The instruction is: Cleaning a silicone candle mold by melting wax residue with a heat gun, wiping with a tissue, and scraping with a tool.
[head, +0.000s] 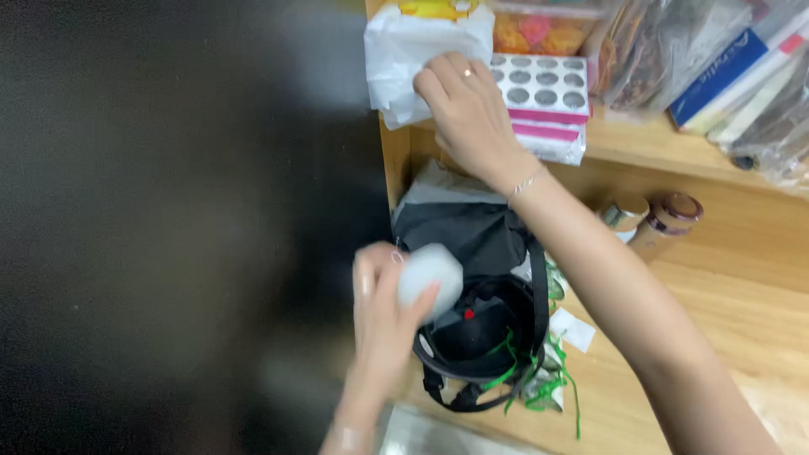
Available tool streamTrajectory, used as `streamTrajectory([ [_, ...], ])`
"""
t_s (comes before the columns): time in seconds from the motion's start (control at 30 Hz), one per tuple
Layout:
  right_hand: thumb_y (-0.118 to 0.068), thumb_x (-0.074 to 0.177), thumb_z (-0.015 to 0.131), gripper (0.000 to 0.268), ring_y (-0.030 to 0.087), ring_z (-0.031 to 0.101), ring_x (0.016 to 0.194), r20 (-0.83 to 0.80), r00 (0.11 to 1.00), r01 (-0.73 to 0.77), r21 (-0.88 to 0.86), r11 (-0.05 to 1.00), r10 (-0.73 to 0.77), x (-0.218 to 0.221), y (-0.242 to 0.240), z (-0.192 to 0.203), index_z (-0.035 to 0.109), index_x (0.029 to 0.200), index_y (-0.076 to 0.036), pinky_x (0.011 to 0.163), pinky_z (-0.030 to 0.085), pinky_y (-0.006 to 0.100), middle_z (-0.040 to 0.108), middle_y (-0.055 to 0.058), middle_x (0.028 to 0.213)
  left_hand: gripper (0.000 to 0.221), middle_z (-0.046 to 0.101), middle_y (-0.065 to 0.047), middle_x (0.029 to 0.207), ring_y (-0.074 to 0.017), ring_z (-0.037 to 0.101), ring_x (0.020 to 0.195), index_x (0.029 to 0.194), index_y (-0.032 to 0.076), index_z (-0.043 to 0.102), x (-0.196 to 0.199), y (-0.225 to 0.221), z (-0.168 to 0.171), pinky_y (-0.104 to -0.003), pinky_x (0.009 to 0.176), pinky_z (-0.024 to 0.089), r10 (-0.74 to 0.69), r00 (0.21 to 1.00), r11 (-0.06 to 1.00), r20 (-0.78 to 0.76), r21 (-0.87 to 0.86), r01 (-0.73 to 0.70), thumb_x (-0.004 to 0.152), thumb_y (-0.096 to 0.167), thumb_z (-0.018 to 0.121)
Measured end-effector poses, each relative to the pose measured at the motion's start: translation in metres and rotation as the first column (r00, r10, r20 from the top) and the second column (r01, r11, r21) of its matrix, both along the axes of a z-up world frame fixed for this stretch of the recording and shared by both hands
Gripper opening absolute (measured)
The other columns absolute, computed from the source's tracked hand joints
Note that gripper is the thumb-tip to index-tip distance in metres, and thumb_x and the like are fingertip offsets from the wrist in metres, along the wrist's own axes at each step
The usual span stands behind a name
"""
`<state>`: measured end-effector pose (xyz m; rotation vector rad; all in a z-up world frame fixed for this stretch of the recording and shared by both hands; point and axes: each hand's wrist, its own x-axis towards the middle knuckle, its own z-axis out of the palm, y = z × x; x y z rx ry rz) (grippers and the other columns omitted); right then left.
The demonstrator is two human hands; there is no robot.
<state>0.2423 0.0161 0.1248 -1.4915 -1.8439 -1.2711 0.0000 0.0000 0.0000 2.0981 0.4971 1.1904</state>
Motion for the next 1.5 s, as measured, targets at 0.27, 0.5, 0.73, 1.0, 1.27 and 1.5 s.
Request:
streamTrajectory([
  [0.27, 0.012, 0.079, 0.065, 0.037, 0.030, 0.063, 0.103, -0.066, 0.996, -0.059, -0.003, 0.998, 0.058, -0.020, -0.009, 0.004, 0.056, 0.111, -0.003, 0.100, 0.047, 0.046, 0.062, 0.009, 0.103, 0.039, 0.003, -0.027, 0.164, -0.0478, 0.028, 0.149, 0.112, 0.010, 0.074, 0.114, 0.094, 0.053, -0.050, 0.119, 0.036, -0.101, 0.994, 0.941, 0.038, 0.327, 0.083, 0.082, 0.032, 0.087],
  [0.5, 0.021, 0.094, 0.062, 0.032, 0.032, 0.072, 0.109, -0.383, 0.894, -0.102, 0.334, 0.937, 0.234, -0.074, -0.060, -0.033, 0.057, 0.116, -0.001, 0.091, 0.061, 0.034, 0.071, 0.015, 0.118, 0.045, -0.010, -0.025, 0.168, -0.0389, 0.021, 0.158, 0.134, 0.013, 0.071, 0.144, 0.104, 0.039, -0.053, 0.125, 0.027, -0.074, 0.997, 0.915, -0.018, 0.397, 0.075, 0.095, 0.032, 0.082],
  [0.73, -0.003, 0.110, 0.059, 0.020, 0.026, 0.070, 0.094, -0.402, 0.847, 0.046, 0.708, 0.705, 0.348, -0.083, -0.206, -0.068, 0.043, 0.121, -0.002, 0.085, 0.060, 0.035, 0.063, 0.016, 0.109, 0.054, -0.003, -0.027, 0.168, -0.0478, 0.013, 0.158, 0.127, 0.008, 0.074, 0.140, 0.115, 0.023, -0.059, 0.126, 0.021, -0.073, 0.996, 0.898, -0.049, 0.430, 0.088, 0.086, 0.041, 0.088],
  [1.0, 0.007, 0.107, 0.058, 0.009, 0.003, 0.056, 0.085, -0.960, 0.239, 0.545, 0.257, 0.798, 0.146, -0.055, -0.464, -0.156, 0.059, 0.107, -0.002, 0.081, 0.047, 0.020, 0.063, 0.000, 0.097, 0.034, 0.063, -0.022, 0.136, -0.0309, 0.061, 0.124, 0.127, -0.004, 0.064, 0.070, -0.087, -0.001, -0.039, 0.107, 0.046, -0.020, 0.999, 0.996, 0.032, 0.083, 0.018, 0.107, 0.023, 0.070],
  [1.27, 0.000, 0.094, 0.071, 0.013, 0.006, 0.051, 0.069, -0.981, -0.188, 0.845, -0.142, 0.516, 0.038, -0.124, -0.707, -0.283, 0.072, 0.107, -0.001, 0.060, 0.040, 0.021, 0.064, 0.000, 0.082, 0.037, 0.056, 0.001, 0.075, -0.0047, 0.048, 0.070, 0.088, 0.000, 0.063, 0.102, -0.351, -0.187, -0.023, 0.058, 0.041, -0.814, 0.556, 0.451, -0.166, -0.784, 0.426, 0.102, 0.033, 0.063],
  [1.5, 0.002, 0.075, 0.079, 0.053, 0.012, 0.060, 0.070, -0.898, -0.430, 0.876, -0.390, 0.285, 0.091, -0.152, -0.826, -0.280, 0.054, 0.121, -0.007, 0.060, 0.051, 0.026, 0.069, 0.006, 0.097, 0.041, 0.074, -0.005, 0.082, -0.0086, 0.066, 0.075, 0.098, -0.002, 0.072, 0.171, -0.542, -0.164, -0.023, 0.069, 0.052, -0.983, 0.150, 0.146, -0.107, -0.949, 0.279, 0.099, 0.036, 0.056],
])
